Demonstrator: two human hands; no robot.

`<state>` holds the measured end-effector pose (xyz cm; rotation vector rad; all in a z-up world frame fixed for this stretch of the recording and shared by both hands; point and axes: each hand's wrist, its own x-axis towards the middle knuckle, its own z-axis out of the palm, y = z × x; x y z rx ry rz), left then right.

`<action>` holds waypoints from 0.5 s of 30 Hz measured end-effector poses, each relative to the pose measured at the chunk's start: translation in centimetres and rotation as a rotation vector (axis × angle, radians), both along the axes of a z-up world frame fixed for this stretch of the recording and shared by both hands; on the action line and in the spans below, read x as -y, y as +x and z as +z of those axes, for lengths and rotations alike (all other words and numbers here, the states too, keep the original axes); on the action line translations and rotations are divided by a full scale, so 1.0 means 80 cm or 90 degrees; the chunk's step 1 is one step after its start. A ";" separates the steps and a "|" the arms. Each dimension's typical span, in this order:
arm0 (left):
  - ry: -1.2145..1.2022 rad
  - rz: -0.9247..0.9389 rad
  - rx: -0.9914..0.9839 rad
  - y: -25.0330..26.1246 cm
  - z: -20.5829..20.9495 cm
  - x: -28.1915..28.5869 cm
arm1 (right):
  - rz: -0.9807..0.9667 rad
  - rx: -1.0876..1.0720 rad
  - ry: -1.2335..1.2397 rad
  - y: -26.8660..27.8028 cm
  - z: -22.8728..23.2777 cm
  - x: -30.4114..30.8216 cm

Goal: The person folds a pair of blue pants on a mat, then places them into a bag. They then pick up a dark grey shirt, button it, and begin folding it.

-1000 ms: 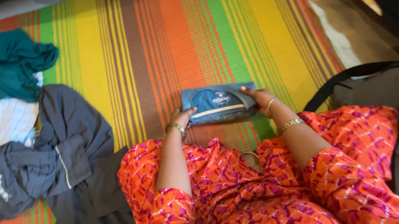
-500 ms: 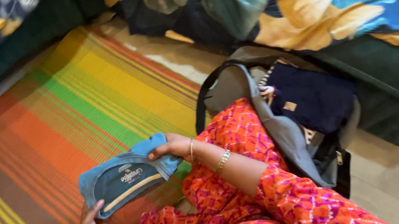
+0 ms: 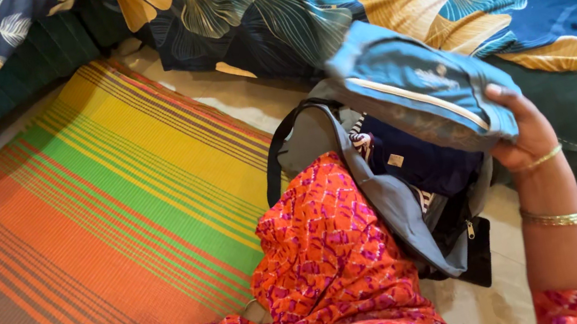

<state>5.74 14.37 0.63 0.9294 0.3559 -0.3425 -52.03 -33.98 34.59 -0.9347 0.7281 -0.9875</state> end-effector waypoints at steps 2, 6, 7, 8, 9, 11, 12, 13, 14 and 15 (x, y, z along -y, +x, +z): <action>0.019 0.071 -0.023 -0.002 0.002 -0.005 | -0.022 -0.104 0.040 -0.015 -0.034 0.011; 0.028 0.053 -0.045 -0.004 0.004 -0.012 | -0.051 -0.603 -0.019 -0.022 -0.078 0.022; 0.034 0.055 -0.062 -0.002 0.005 -0.013 | -0.052 -0.832 -0.071 -0.024 -0.069 0.030; 0.042 0.058 -0.080 -0.005 0.003 -0.018 | -0.058 -1.033 -0.110 -0.026 -0.055 0.035; 0.041 0.061 -0.080 -0.009 -0.001 -0.017 | -0.072 -1.193 -0.139 -0.023 -0.042 0.038; 0.042 0.065 -0.075 -0.007 -0.003 -0.017 | -0.161 -1.260 -0.230 -0.017 -0.028 0.034; 0.043 0.064 -0.075 -0.005 -0.003 -0.019 | -0.223 -1.178 -0.318 -0.009 -0.028 0.031; 0.043 0.063 -0.076 -0.006 -0.006 -0.019 | -0.282 -1.090 -0.401 -0.003 -0.034 0.026; 0.043 0.062 -0.077 -0.008 -0.009 -0.018 | -0.339 -0.998 -0.479 0.002 -0.041 0.028; 0.039 0.063 -0.074 -0.008 -0.011 -0.019 | -0.305 -0.932 -0.589 0.014 -0.053 0.036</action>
